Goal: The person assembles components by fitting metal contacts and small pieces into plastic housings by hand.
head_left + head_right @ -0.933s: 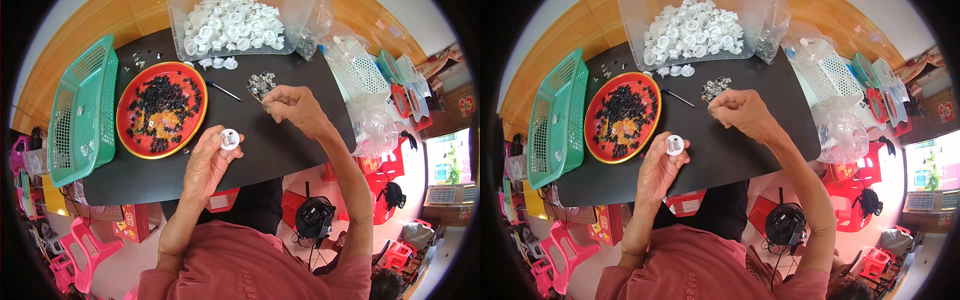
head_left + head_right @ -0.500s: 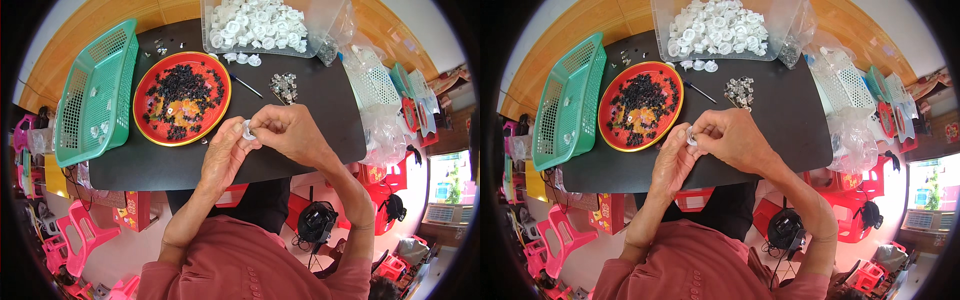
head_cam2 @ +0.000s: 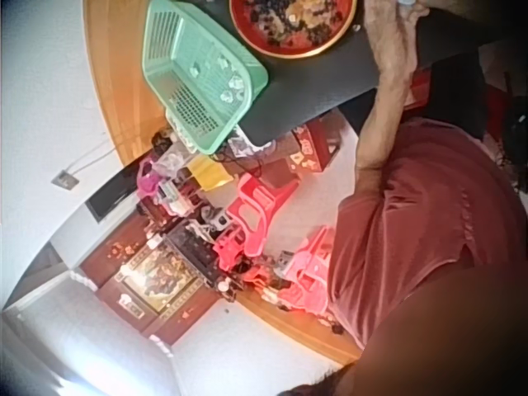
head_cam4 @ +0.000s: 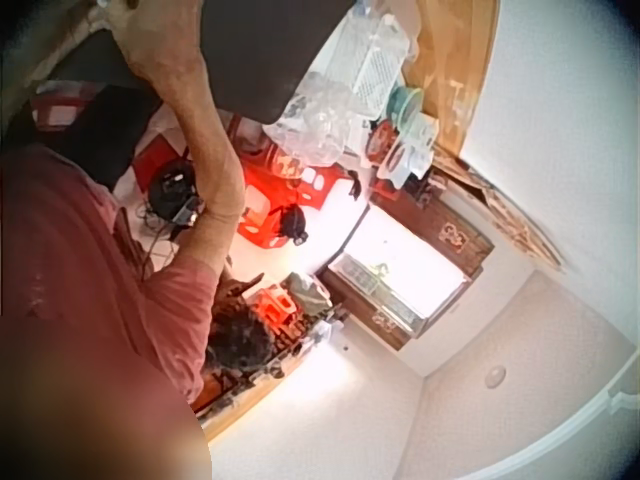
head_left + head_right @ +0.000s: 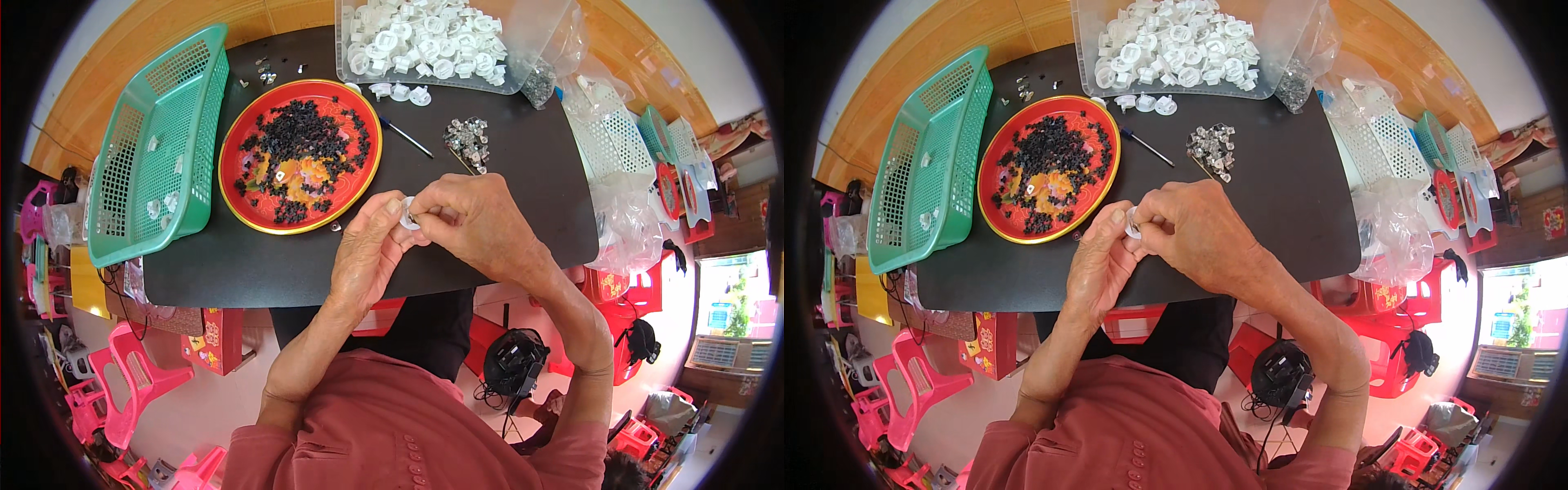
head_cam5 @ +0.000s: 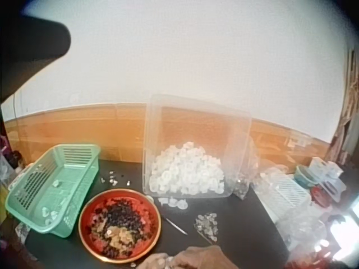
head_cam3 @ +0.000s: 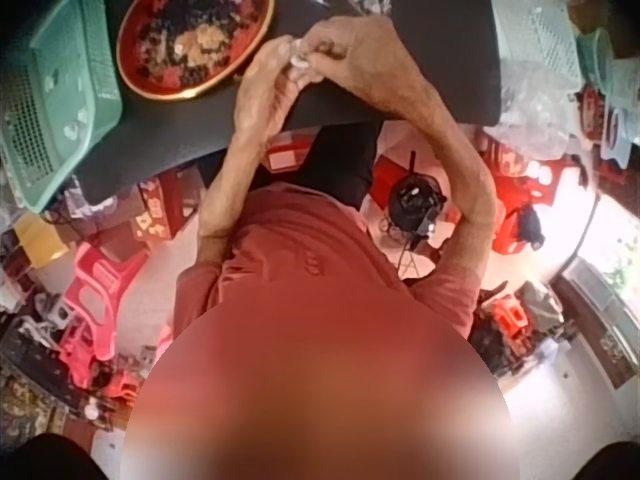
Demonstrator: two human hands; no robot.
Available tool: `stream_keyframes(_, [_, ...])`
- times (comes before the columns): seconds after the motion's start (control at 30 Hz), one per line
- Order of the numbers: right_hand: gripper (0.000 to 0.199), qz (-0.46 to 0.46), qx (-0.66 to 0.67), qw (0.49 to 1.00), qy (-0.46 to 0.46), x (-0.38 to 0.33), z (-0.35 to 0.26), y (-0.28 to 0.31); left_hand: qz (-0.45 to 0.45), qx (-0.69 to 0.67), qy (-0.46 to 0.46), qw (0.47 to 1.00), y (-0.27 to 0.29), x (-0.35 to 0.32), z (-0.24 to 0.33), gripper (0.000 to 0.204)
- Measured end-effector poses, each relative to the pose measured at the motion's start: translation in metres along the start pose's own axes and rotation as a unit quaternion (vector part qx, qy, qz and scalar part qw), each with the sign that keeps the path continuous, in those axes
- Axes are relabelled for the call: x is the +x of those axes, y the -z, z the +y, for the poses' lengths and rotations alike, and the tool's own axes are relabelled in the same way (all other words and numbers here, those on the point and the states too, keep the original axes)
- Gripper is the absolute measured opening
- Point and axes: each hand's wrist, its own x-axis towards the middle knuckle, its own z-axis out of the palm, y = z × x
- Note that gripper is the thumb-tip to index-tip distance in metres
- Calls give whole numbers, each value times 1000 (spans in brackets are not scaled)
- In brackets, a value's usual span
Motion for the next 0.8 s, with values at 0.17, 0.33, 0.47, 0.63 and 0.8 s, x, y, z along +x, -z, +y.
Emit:
stream_keyframes(0.17, [6, 10, -3, 1000, 13, 1, -1, -1, -4, -6, 2, 1000, -2, -1, 0, 25])
stream_keyframes(0.33, [5, 3, 20, 1000, -21, 0, -5, -1, -4, -1, 15, 1000, 2, 0, -1, 27])
stream_keyframes(0.47, [3, 8, 84, 994, -69, -1, -12, -2, -6, 2, 26, 1000, 1, 1, 0, 27])
stream_keyframes(0.63, [6, 42, 175, 979, -92, -6, -1, -4, -37, -16, 27, 999, 4, 1, 1, 28])
stream_keyframes(0.8, [12, 44, 76, 995, 48, -11, 5, 0, -64, -38, 30, 997, 7, 2, 0, 31])
